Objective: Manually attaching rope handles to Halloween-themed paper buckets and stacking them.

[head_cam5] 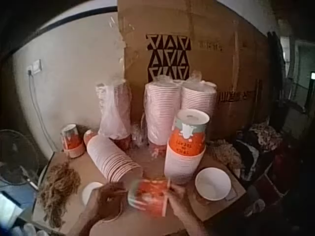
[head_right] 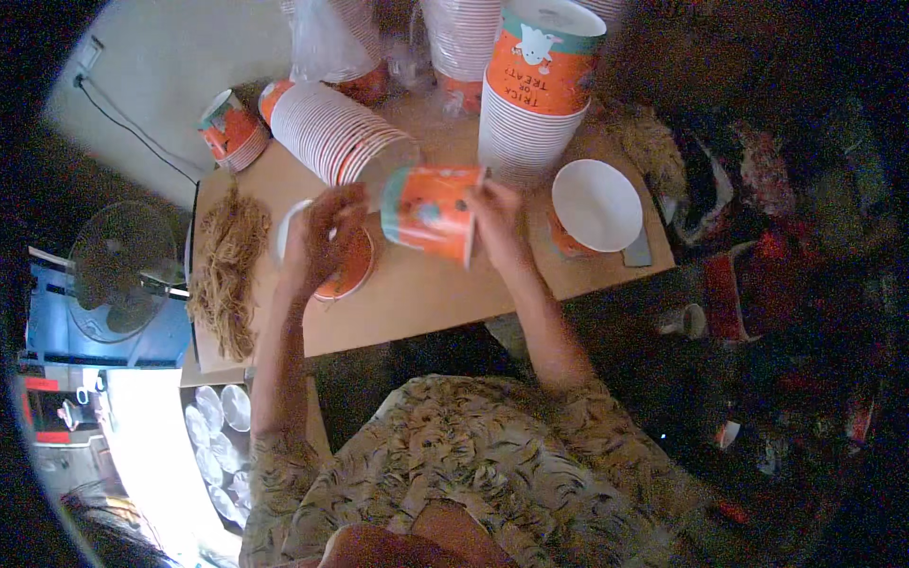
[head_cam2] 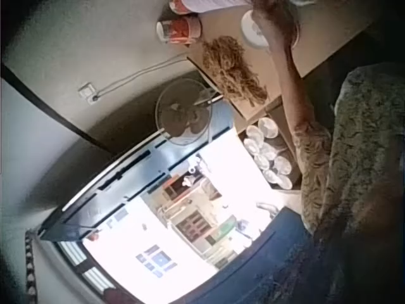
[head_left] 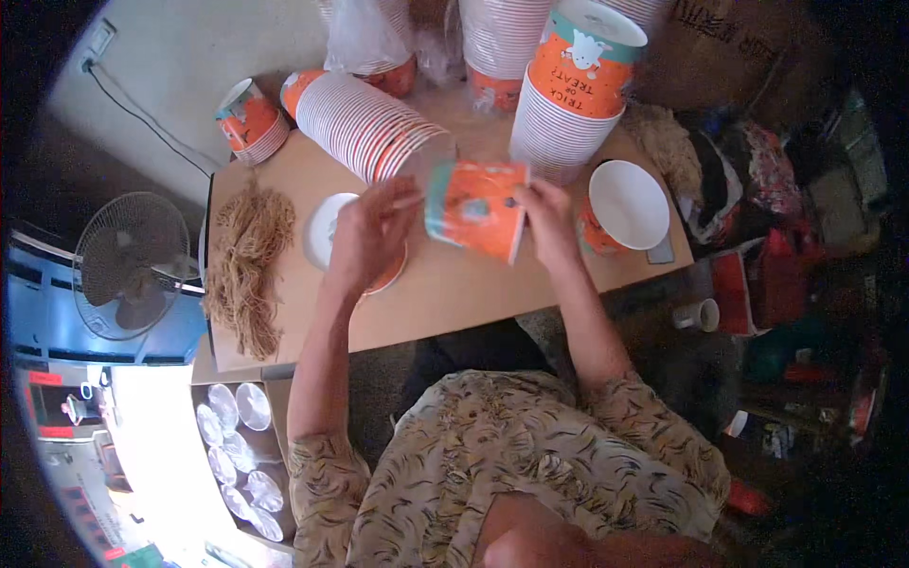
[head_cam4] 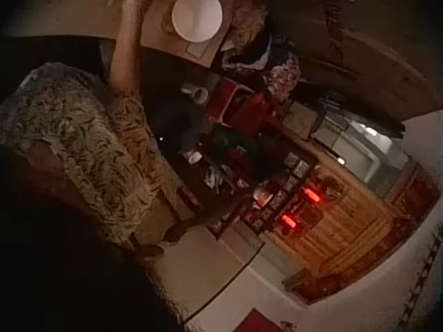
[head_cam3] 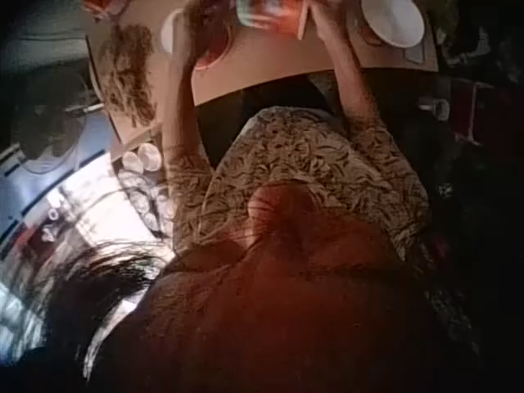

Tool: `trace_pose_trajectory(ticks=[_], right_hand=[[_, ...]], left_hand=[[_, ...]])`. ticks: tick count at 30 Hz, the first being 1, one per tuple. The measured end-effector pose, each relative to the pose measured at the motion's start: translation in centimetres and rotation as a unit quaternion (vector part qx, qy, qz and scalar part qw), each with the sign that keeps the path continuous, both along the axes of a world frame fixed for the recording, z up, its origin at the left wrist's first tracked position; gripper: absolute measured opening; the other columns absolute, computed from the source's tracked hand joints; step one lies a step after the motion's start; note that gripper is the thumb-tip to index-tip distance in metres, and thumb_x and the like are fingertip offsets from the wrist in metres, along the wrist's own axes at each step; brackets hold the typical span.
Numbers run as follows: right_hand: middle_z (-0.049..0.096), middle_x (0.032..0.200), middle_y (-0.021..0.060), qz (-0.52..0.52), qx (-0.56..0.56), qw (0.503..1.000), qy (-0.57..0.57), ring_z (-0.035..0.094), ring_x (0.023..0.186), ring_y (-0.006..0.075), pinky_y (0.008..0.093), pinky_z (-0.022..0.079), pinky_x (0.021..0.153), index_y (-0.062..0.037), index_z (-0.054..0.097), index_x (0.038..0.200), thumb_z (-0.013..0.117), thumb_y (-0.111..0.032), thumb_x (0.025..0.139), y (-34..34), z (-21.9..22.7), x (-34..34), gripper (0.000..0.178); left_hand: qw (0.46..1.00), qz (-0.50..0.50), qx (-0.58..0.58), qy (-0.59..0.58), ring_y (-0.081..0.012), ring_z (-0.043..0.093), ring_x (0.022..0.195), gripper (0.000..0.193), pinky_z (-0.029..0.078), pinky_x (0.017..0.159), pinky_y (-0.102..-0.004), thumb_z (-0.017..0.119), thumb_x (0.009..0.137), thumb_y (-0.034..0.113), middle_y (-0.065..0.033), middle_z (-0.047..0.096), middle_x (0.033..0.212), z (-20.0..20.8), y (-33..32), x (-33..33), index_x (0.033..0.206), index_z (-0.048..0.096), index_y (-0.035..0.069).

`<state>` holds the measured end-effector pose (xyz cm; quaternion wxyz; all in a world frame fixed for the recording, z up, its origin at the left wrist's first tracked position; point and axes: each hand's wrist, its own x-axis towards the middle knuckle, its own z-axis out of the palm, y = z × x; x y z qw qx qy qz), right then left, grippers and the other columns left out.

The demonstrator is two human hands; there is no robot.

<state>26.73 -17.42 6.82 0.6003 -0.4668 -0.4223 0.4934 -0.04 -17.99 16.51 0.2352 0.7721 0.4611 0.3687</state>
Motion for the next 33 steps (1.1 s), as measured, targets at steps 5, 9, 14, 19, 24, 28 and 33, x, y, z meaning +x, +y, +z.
trace_pose_trajectory(ticks=[5, 9, 14, 19, 24, 28, 33], right_hand=[[0.071, 0.111, 0.0098, 0.004, -0.039, 0.967, 0.251, 0.068, 0.101, 0.02, 0.036, 0.055, 0.091, 0.0001, 0.067, 0.118, 0.064, -0.02, 0.095, -6.5, 3.3, 1.3, 0.03], [0.067, 0.128, 0.0136, 0.08, -0.064, 0.915, 0.39, 0.062, 0.121, 0.0247, 0.0444, 0.047, 0.108, 0.0004, 0.063, 0.124, 0.06, -0.02, 0.099, -8.8, 2.0, -0.2, 0.033], [0.064, 0.132, 0.0147, 0.215, -0.072, 0.852, 0.472, 0.06, 0.124, 0.0271, 0.0489, 0.045, 0.11, -0.0008, 0.061, 0.126, 0.052, -0.022, 0.104, -11.2, 0.9, -2.2, 0.032], [0.07, 0.119, 0.0115, 0.191, -0.16, 0.966, 0.072, 0.071, 0.102, 0.0212, 0.0356, 0.062, 0.08, 0.002, 0.061, 0.127, 0.05, -0.03, 0.105, -11.6, 3.5, 0.5, 0.04], [0.044, 0.152, 0.0178, 0.169, 0.1, 0.872, -0.449, 0.045, 0.139, 0.0302, 0.0483, 0.043, 0.11, -0.0013, 0.034, 0.153, 0.078, -0.042, 0.086, -8.1, 10.6, 5.1, 0.091], [0.032, 0.161, 0.0167, 0.346, 0.072, 0.833, -0.425, 0.034, 0.147, 0.0331, 0.051, 0.035, 0.116, -0.0006, 0.024, 0.158, 0.09, -0.06, 0.063, -6.8, 19.1, 1.0, 0.13], [0.039, 0.155, 0.0169, 0.48, 0.017, 0.755, -0.446, 0.04, 0.143, 0.0251, 0.0387, 0.032, 0.119, 0.002, 0.023, 0.158, 0.091, -0.066, 0.052, -6.1, 19.6, -1.3, 0.143]], left_hand=[[0.913, -0.158, -0.346, -0.145, -0.0165, 0.068, 0.105, 0.035, 0.056, 0.086, -0.032, 0.069, 0.098, 0.017, -0.009, 0.072, 0.111, -5.3, -9.5, -1.7, 0.128, 0.064, 0.0], [0.877, -0.157, -0.282, -0.356, -0.021, 0.051, 0.133, 0.094, 0.044, 0.11, -0.0399, 0.087, 0.081, 0.022, -0.0117, 0.052, 0.145, -7.1, -11.2, -0.7, 0.155, 0.032, 0.005], [0.828, -0.123, -0.215, -0.504, -0.0231, 0.031, 0.147, 0.144, 0.031, 0.12, -0.0448, 0.1, 0.056, 0.026, -0.0112, 0.027, 0.162, -8.0, -11.5, 0.8, 0.161, 0.004, 0.007], [0.818, -0.103, -0.185, -0.535, -0.0239, 0.036, 0.145, 0.131, 0.034, 0.119, -0.0434, 0.097, 0.062, 0.019, -0.0113, 0.032, 0.159, -8.0, -11.9, 0.9, 0.161, 0.012, 0.006], [0.787, -0.113, -0.235, -0.559, -0.0239, 0.042, 0.141, 0.119, 0.036, 0.118, -0.0423, 0.093, 0.065, 0.012, -0.0115, 0.04, 0.155, -7.8, -11.5, -0.2, 0.16, 0.02, 0.005], [0.77, -0.172, -0.287, -0.544, -0.022, 0.045, 0.139, 0.117, 0.037, 0.117, -0.0392, 0.091, 0.066, 0.007, -0.0112, 0.042, 0.154, -7.1, -12.0, 0.0, 0.159, 0.021, 0.004], [0.763, -0.22, -0.306, -0.525, -0.021, 0.046, 0.138, 0.116, 0.038, 0.116, -0.0387, 0.093, 0.065, 0.008, -0.0112, 0.044, 0.152, -5.7, -12.3, -0.6, 0.158, 0.024, 0.0]])
